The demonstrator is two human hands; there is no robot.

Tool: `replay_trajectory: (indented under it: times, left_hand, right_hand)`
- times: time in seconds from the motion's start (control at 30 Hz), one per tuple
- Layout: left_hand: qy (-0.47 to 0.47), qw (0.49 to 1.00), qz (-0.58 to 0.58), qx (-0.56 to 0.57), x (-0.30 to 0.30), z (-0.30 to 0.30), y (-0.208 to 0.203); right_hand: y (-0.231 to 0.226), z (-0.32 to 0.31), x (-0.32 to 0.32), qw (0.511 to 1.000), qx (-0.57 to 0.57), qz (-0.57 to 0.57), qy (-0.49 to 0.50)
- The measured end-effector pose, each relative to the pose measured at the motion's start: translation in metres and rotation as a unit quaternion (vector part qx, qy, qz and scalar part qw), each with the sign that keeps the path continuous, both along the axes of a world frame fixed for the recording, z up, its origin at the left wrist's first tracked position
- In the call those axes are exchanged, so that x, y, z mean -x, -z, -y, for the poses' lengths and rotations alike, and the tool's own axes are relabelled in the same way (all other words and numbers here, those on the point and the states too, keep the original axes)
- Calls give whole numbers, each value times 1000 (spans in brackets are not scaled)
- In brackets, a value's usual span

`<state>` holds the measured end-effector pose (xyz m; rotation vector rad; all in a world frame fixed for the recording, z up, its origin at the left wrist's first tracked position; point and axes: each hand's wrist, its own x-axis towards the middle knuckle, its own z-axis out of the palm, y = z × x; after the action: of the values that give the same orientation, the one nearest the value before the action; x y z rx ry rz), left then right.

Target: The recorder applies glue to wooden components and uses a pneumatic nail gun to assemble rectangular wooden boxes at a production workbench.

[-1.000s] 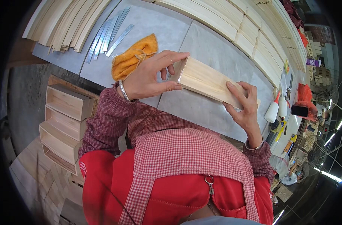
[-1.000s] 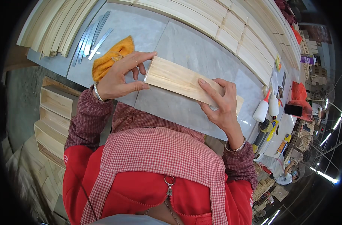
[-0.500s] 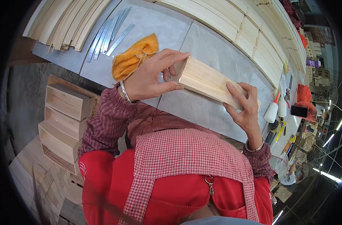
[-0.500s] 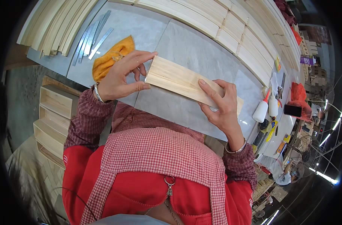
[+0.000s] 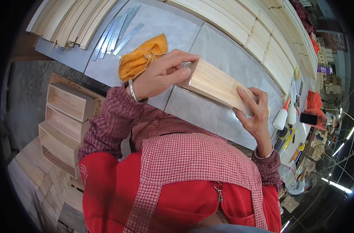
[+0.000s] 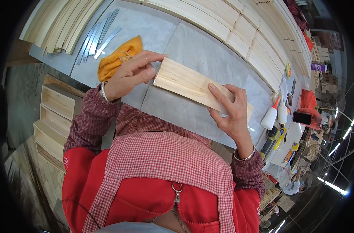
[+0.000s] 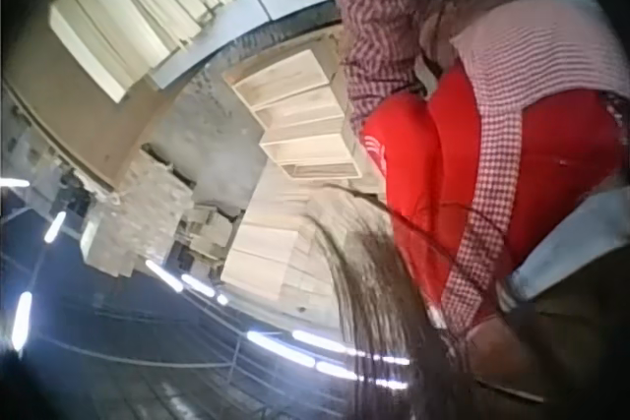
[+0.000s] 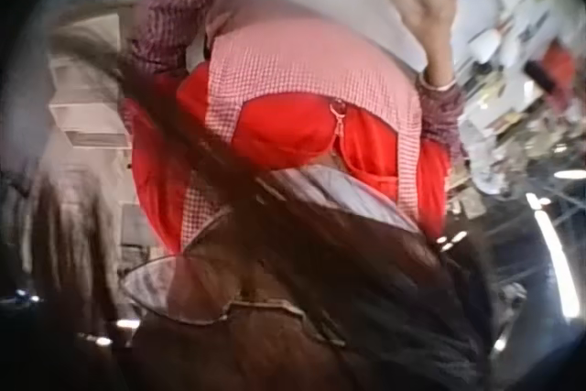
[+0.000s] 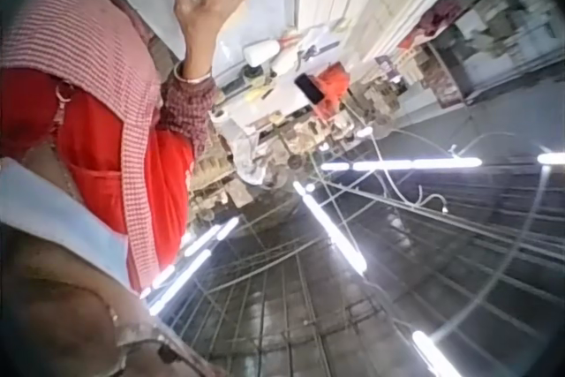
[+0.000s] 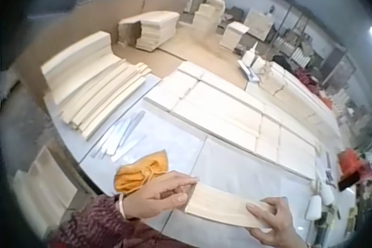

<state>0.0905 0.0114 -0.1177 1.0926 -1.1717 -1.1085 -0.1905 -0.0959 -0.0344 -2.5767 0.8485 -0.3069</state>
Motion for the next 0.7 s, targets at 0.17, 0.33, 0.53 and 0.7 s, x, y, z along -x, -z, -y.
replay_trajectory:
  times: [0.17, 0.33, 0.53, 0.7]
  left_hand:
    - [40, 998, -40, -27, -6, 7, -1]
    - [54, 996, -58, -50, -9, 13, 6]
    - [102, 978, -140, -115, -15, 20, -1]
    - [138, 972, -156, -109, -18, 28, -1]
  right_hand:
    - [0, 0, 0, 1000, -3, -1, -1]
    - [-2, 1, -1, 1000, -6, -5, -4]
    - [-3, 0, -3, 1000, -11, -14, 3]
    - [-3, 1, -3, 1000, -13, -13, 1]
